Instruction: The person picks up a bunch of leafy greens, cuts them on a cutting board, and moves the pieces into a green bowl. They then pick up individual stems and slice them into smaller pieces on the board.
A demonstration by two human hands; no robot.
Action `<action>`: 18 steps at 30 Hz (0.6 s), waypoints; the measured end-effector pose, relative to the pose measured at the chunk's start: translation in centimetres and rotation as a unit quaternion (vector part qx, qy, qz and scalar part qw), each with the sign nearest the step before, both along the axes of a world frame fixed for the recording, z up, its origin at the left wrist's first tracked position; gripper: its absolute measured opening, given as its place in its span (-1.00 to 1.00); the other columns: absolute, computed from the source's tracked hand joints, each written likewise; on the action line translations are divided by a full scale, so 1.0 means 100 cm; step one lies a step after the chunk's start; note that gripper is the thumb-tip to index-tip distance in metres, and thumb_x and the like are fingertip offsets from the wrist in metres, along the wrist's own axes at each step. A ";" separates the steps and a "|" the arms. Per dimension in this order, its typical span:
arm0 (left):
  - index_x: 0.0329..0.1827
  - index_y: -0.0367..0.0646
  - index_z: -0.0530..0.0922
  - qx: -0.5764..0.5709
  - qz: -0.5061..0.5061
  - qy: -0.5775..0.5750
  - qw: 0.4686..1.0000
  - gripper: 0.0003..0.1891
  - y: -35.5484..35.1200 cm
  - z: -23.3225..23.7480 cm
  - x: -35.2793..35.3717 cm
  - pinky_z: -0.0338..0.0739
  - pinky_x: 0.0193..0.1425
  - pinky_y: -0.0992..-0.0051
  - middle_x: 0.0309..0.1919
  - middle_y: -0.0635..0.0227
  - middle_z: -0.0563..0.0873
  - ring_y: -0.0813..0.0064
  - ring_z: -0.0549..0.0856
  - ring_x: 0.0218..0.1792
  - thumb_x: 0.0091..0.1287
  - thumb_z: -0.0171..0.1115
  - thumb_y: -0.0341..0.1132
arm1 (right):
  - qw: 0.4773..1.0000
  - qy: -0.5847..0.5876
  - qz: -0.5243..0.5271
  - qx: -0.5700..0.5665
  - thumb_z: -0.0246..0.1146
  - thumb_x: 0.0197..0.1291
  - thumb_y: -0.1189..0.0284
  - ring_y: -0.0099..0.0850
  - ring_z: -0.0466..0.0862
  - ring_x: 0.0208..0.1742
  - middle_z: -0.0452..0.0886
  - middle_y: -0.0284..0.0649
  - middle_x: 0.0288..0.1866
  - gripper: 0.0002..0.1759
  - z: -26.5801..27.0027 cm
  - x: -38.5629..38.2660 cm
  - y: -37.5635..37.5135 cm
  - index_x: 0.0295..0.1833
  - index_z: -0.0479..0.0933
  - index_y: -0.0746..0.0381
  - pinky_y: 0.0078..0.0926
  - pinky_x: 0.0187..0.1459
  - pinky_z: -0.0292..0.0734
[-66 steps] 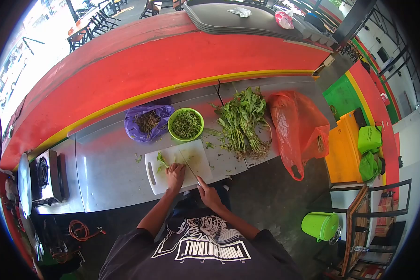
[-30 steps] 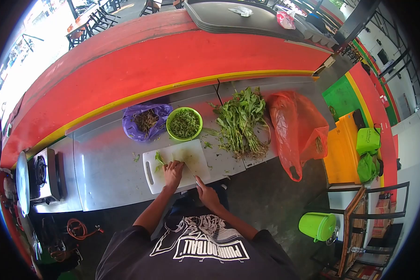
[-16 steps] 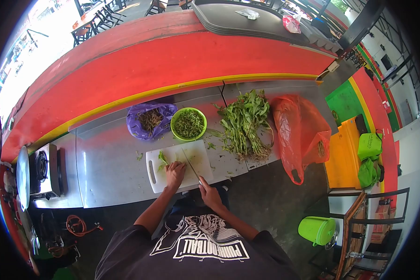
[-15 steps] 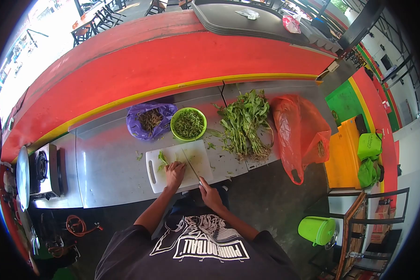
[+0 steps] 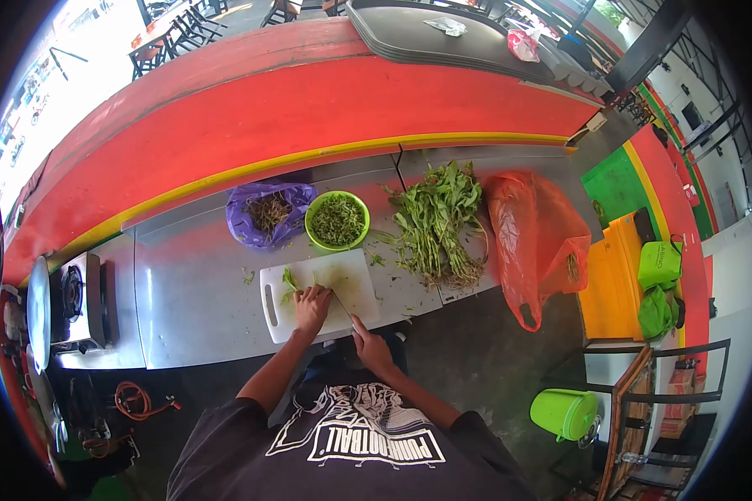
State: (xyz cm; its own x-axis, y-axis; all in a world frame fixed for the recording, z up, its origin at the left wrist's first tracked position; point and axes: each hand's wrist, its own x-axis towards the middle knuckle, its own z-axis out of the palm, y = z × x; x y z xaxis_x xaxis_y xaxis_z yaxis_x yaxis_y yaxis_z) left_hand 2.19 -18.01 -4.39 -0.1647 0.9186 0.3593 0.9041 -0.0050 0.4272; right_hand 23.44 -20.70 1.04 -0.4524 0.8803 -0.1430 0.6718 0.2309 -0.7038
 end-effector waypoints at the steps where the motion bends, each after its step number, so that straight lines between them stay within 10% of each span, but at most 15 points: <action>1: -0.08 0.02 0.71 0.006 -0.005 0.004 1.000 -0.84 0.000 -0.001 -0.001 0.35 0.10 0.21 -0.19 0.48 0.68 0.39 0.66 -0.09 0.31 0.34 -0.29 | 1.000 -0.017 0.001 -0.007 0.15 0.49 0.28 0.24 0.65 -0.32 0.62 0.22 -0.44 -0.44 -0.002 -0.004 0.002 0.55 0.31 -0.01 0.08 -0.34 0.52; 7: -0.06 0.02 0.71 0.012 -0.009 -0.008 1.000 -0.84 -0.003 0.005 0.000 0.35 0.09 0.21 -0.18 0.49 0.68 0.40 0.66 -0.08 0.32 0.34 -0.28 | 0.997 0.030 -0.035 -0.065 0.14 0.48 0.31 0.26 0.62 0.03 0.66 0.29 -0.04 -0.47 -0.005 -0.030 0.024 0.53 0.35 0.05 0.05 -0.03 0.58; 18: 0.05 -0.04 0.67 -0.018 0.167 -0.045 0.985 -0.75 0.009 0.011 -0.010 0.38 0.10 0.17 -0.09 0.35 0.68 0.26 0.62 0.05 0.33 0.32 -0.29 | 0.991 0.086 -0.061 -0.079 0.16 0.50 0.24 0.15 0.61 0.13 0.66 0.25 0.05 -0.47 0.009 0.002 0.001 0.49 0.40 0.15 -0.19 -0.01 0.63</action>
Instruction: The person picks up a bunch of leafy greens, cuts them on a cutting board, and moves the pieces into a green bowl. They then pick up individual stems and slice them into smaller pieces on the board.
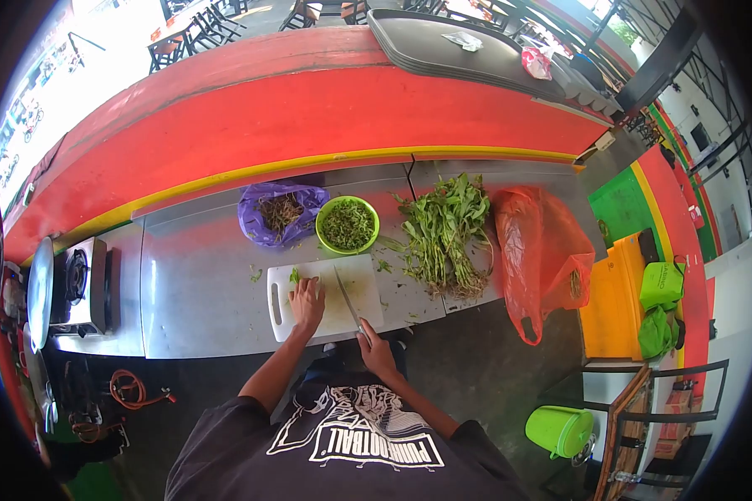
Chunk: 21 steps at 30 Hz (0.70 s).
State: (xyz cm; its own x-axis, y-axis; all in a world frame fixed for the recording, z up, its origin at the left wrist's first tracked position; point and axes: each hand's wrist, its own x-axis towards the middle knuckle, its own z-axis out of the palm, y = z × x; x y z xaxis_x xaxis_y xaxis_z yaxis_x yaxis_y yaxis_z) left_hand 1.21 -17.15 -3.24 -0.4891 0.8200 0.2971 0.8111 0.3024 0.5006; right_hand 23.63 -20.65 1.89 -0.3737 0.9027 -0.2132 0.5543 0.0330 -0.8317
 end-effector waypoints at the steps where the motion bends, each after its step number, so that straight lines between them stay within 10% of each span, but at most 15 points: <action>1: 0.05 -0.04 0.67 0.000 0.002 -0.001 1.000 -0.75 0.001 -0.004 -0.001 0.38 0.10 0.17 -0.09 0.35 0.68 0.26 0.62 0.05 0.33 0.32 -0.29 | 1.000 0.011 0.002 0.004 0.17 0.50 0.23 0.13 0.62 0.13 0.66 0.24 0.06 -0.47 0.000 0.003 -0.002 0.49 0.40 0.15 -0.21 -0.02 0.63; 21: 0.14 0.02 0.65 -0.036 -0.187 0.014 0.981 -0.64 -0.037 0.002 0.006 0.33 0.05 0.19 -0.14 0.37 0.64 0.32 0.65 -0.03 0.30 0.14 -0.45 | 0.996 -0.014 0.060 0.072 0.22 0.46 0.23 0.19 0.64 -0.06 0.66 0.21 -0.02 -0.47 0.009 0.031 -0.019 0.50 0.41 -0.04 -0.09 -0.22 0.62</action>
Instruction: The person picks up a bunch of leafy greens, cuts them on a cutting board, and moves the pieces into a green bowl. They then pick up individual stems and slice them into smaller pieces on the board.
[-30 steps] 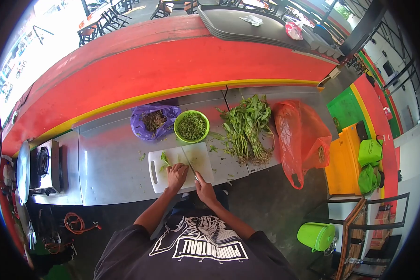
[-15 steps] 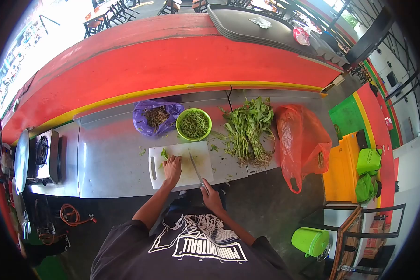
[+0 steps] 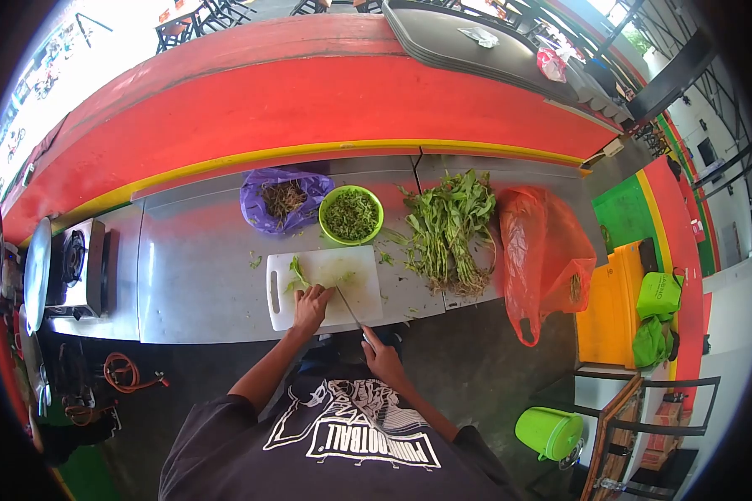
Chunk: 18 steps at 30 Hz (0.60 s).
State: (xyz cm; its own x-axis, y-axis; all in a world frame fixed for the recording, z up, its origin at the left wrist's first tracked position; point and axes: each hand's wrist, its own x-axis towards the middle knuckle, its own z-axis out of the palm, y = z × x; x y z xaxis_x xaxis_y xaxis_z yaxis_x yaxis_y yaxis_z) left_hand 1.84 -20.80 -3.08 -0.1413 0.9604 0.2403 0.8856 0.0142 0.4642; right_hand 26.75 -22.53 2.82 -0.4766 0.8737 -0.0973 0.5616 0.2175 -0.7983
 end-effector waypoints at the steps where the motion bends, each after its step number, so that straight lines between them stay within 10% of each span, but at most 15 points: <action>1: 0.14 0.02 0.65 0.000 0.000 -0.001 1.000 -0.64 0.000 -0.002 0.000 0.33 0.05 0.19 -0.14 0.37 0.64 0.32 0.65 -0.03 0.30 0.14 -0.45 | 1.000 -0.010 0.001 -0.002 0.22 0.46 0.23 0.19 0.64 -0.07 0.66 0.22 -0.03 -0.47 0.001 0.000 0.000 0.50 0.41 -0.05 -0.09 -0.24 0.61; 18: 0.16 0.03 0.66 0.022 -0.001 0.007 1.000 -0.63 0.005 -0.008 -0.001 0.34 0.07 0.20 -0.12 0.38 0.66 0.34 0.65 -0.02 0.32 0.13 -0.42 | 0.997 -0.066 -0.008 0.041 0.16 0.48 0.26 0.24 0.67 -0.23 0.67 0.24 -0.27 -0.45 -0.018 -0.046 0.025 0.54 0.33 -0.05 0.09 -0.24 0.58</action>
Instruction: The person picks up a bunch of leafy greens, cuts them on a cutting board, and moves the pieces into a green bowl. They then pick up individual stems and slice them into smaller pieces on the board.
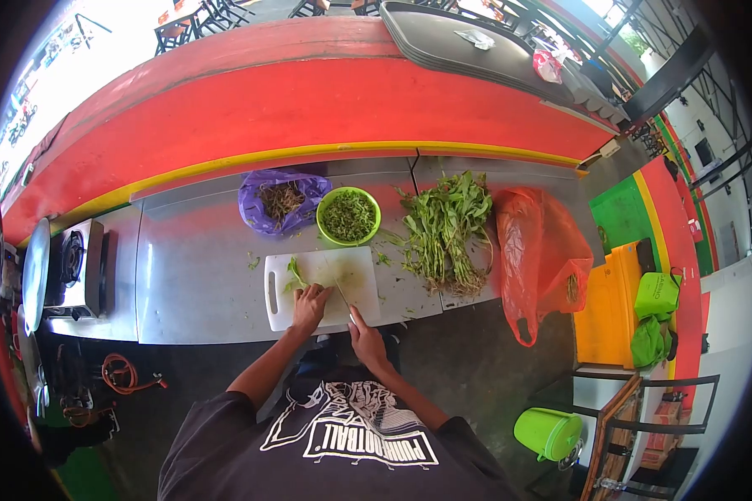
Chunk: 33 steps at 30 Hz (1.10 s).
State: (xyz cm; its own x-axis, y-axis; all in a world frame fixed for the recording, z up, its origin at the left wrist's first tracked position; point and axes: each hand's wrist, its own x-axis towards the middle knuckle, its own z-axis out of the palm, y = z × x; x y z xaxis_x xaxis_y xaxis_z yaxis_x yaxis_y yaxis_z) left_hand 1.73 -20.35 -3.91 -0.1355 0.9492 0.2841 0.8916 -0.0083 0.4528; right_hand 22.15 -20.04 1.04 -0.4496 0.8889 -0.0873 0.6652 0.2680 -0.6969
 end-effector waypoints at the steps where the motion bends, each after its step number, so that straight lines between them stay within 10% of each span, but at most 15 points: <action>1: 0.16 0.03 0.66 0.001 0.002 0.001 1.000 -0.63 0.003 -0.001 0.000 0.34 0.07 0.20 -0.12 0.38 0.66 0.34 0.65 -0.02 0.32 0.13 -0.42 | 0.998 0.049 -0.008 0.038 0.16 0.49 0.26 0.24 0.66 -0.22 0.66 0.24 -0.29 -0.45 -0.002 -0.001 0.000 0.54 0.34 -0.02 0.09 -0.24 0.57; 14: 0.13 0.07 0.69 0.017 0.009 -0.002 1.000 -0.64 0.006 -0.004 0.001 0.34 0.02 0.23 -0.15 0.41 0.66 0.37 0.66 -0.05 0.29 0.16 -0.42 | 0.999 -0.001 0.002 -0.049 0.17 0.48 0.28 0.21 0.68 -0.26 0.65 0.24 -0.34 -0.44 0.005 0.019 -0.012 0.55 0.33 -0.05 0.04 -0.30 0.55; 22: 0.12 0.06 0.71 0.022 0.018 -0.020 0.999 -0.67 0.001 -0.004 0.004 0.33 0.05 0.23 -0.15 0.38 0.67 0.35 0.66 -0.03 0.31 0.20 -0.41 | 1.000 0.028 -0.008 -0.008 0.16 0.48 0.31 0.22 0.66 0.03 0.67 0.25 0.02 -0.47 -0.013 -0.012 0.011 0.52 0.36 0.04 0.04 -0.02 0.62; 33: 0.06 0.01 0.69 0.052 0.048 -0.044 0.997 -0.75 0.002 -0.006 0.006 0.33 0.03 0.24 -0.18 0.40 0.67 0.35 0.67 -0.09 0.36 0.19 -0.35 | 0.999 0.022 0.013 -0.034 0.17 0.48 0.30 0.22 0.66 -0.21 0.65 0.26 -0.27 -0.46 -0.005 0.016 -0.015 0.53 0.35 0.02 0.05 -0.29 0.55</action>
State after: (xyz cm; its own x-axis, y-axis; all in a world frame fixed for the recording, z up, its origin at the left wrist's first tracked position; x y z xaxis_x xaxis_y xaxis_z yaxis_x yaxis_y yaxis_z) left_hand 2.33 -20.13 -4.54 -0.2532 0.8967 0.3631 0.8469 0.0241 0.5311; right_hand 23.72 -21.49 0.53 -0.4778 0.8693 -0.1266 0.6275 0.2369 -0.7417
